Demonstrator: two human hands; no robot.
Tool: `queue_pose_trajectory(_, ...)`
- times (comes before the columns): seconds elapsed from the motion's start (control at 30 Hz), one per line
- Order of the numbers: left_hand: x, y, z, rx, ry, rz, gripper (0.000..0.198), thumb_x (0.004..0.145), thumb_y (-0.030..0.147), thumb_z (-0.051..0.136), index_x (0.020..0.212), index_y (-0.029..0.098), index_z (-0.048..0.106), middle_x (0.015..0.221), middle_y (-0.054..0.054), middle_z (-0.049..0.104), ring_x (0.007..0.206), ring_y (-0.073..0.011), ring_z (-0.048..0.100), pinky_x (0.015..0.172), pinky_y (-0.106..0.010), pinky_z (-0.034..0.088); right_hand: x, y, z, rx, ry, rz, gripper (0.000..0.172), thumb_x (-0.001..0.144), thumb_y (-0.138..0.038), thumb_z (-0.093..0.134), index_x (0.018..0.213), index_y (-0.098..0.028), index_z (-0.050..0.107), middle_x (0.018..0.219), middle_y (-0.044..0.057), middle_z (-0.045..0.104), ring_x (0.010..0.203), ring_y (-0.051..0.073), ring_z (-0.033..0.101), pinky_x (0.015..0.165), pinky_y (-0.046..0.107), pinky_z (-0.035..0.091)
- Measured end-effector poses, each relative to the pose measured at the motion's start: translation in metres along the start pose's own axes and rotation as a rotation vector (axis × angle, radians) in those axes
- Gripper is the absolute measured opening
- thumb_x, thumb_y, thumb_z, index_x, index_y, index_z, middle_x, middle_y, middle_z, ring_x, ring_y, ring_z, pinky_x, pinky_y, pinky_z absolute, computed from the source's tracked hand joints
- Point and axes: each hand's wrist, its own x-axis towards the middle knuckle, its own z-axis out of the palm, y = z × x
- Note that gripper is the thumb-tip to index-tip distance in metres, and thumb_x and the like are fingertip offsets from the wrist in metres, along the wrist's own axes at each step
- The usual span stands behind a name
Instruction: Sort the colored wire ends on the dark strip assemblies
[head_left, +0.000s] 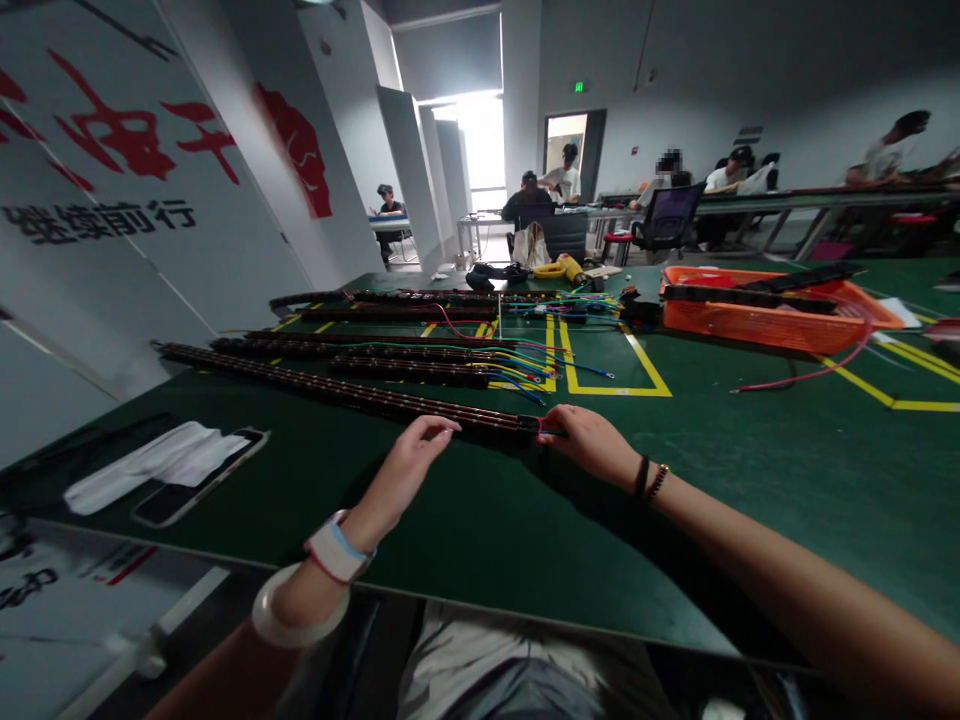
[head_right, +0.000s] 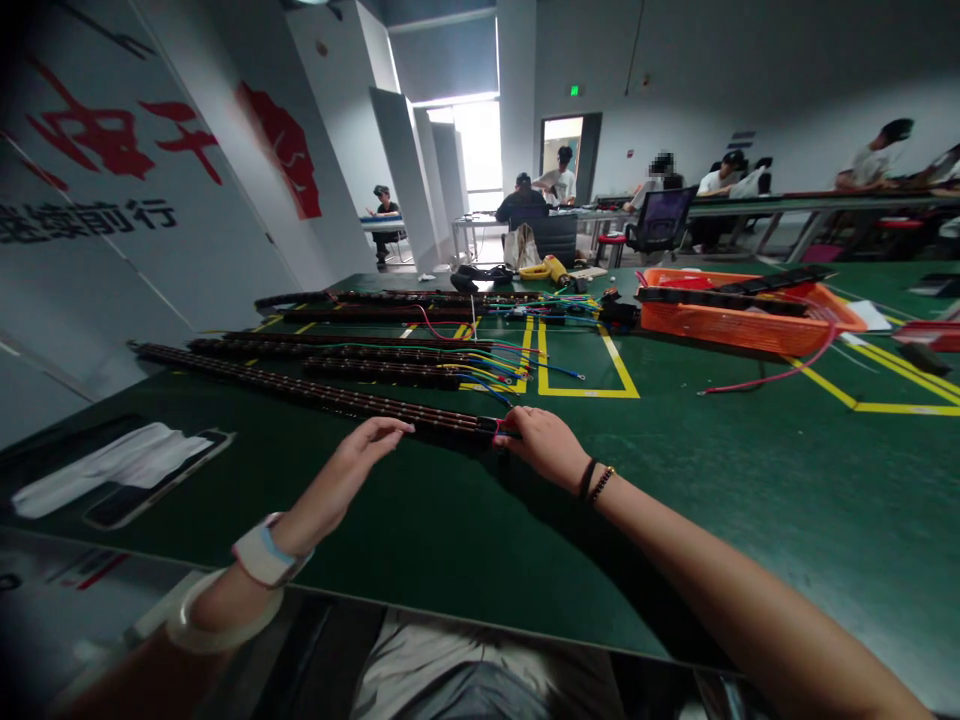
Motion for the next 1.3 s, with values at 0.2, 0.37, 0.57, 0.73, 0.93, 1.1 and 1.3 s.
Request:
queue_pose_trajectory(0.2, -0.004, -0.019, 0.045, 0.772, -0.358, 0.234, 0.026, 0.076, 0.04, 0.061, 0.098, 0.029, 0.067, 0.079, -0.004, 0.057, 0.059, -0.0151, 0.049, 0.057, -0.031, 0.041, -0.007, 0.02, -0.003, 0.145, -0.083, -0.028, 0.037, 0.087, -0.05, 0.047, 0.097, -0.019, 0.064, 0.09, 0.007, 0.066, 0.082, 0.018, 0.059, 0.074, 0.029, 0.042)
queue_pose_trajectory(0.37, -0.004, -0.033, 0.069, 1.034, -0.376, 0.427, 0.026, 0.081, 0.042, 0.055, 0.099, 0.025, 0.061, 0.083, -0.006, 0.055, 0.073, -0.0195, 0.052, 0.063, -0.034, 0.041, -0.012, 0.043, -0.002, 0.197, -0.102, -0.002, 0.038, 0.085, -0.051, 0.05, 0.097, -0.019, 0.067, 0.085, 0.006, 0.066, 0.078, 0.017, 0.057, 0.071, 0.028, 0.041)
queue_pose_trajectory(0.57, -0.001, -0.044, 0.082, 1.318, -0.509, 0.857, 0.035, 0.088, 0.031, 0.045, 0.121, 0.024, 0.051, 0.106, -0.012, 0.055, 0.094, -0.0254, 0.048, 0.081, -0.041, 0.039, -0.01, 0.048, 0.004, 0.345, -0.157, 0.05, 0.044, 0.08, -0.055, 0.054, 0.092, -0.015, 0.068, 0.077, 0.005, 0.066, 0.069, 0.015, 0.056, 0.061, 0.025, 0.04)
queue_pose_trajectory(0.73, 0.007, -0.046, 0.076, 1.484, -0.607, 1.073, 0.03, 0.088, 0.022, 0.041, 0.116, 0.022, 0.053, 0.11, -0.012, 0.055, 0.098, -0.0247, 0.048, 0.086, -0.041, 0.035, -0.01, 0.046, 0.003, 0.397, -0.15, 0.033, 0.045, 0.081, -0.053, 0.055, 0.102, -0.015, 0.066, 0.077, 0.004, 0.066, 0.066, 0.013, 0.055, 0.059, 0.024, 0.04)
queue_pose_trajectory(0.93, 0.01, -0.039, 0.063, 1.596, -0.58, 1.174, 0.021, 0.09, 0.019, 0.037, 0.1, 0.016, 0.056, 0.095, -0.01, 0.056, 0.087, -0.0215, 0.05, 0.078, -0.037, 0.037, -0.01, 0.047, 0.005, 0.232, -0.077, -0.022, 0.04, 0.081, -0.051, 0.057, 0.089, -0.014, 0.069, 0.074, 0.005, 0.064, 0.068, 0.014, 0.053, 0.063, 0.025, 0.038)
queue_pose_trajectory(1.1, -0.006, -0.034, 0.07, 1.544, -0.545, 1.095, 0.022, 0.091, 0.022, 0.037, 0.09, 0.014, 0.057, 0.09, -0.009, 0.056, 0.084, -0.0211, 0.051, 0.077, -0.037, 0.039, -0.01, 0.045, 0.004, 0.233, -0.071, -0.023, 0.038, 0.08, -0.049, 0.059, 0.089, -0.013, 0.068, 0.076, 0.006, 0.064, 0.069, 0.014, 0.053, 0.063, 0.025, 0.038)
queue_pose_trajectory(1.3, -0.028, -0.035, 0.115, 0.974, -0.823, 0.55, 0.03, 0.092, 0.032, 0.035, 0.089, 0.016, 0.061, 0.083, -0.006, 0.06, 0.077, -0.0162, 0.055, 0.072, -0.03, 0.042, -0.009, 0.046, 0.003, 0.259, -0.093, -0.008, 0.036, 0.08, -0.048, 0.058, 0.087, -0.014, 0.068, 0.076, 0.005, 0.064, 0.067, 0.014, 0.053, 0.061, 0.024, 0.037)
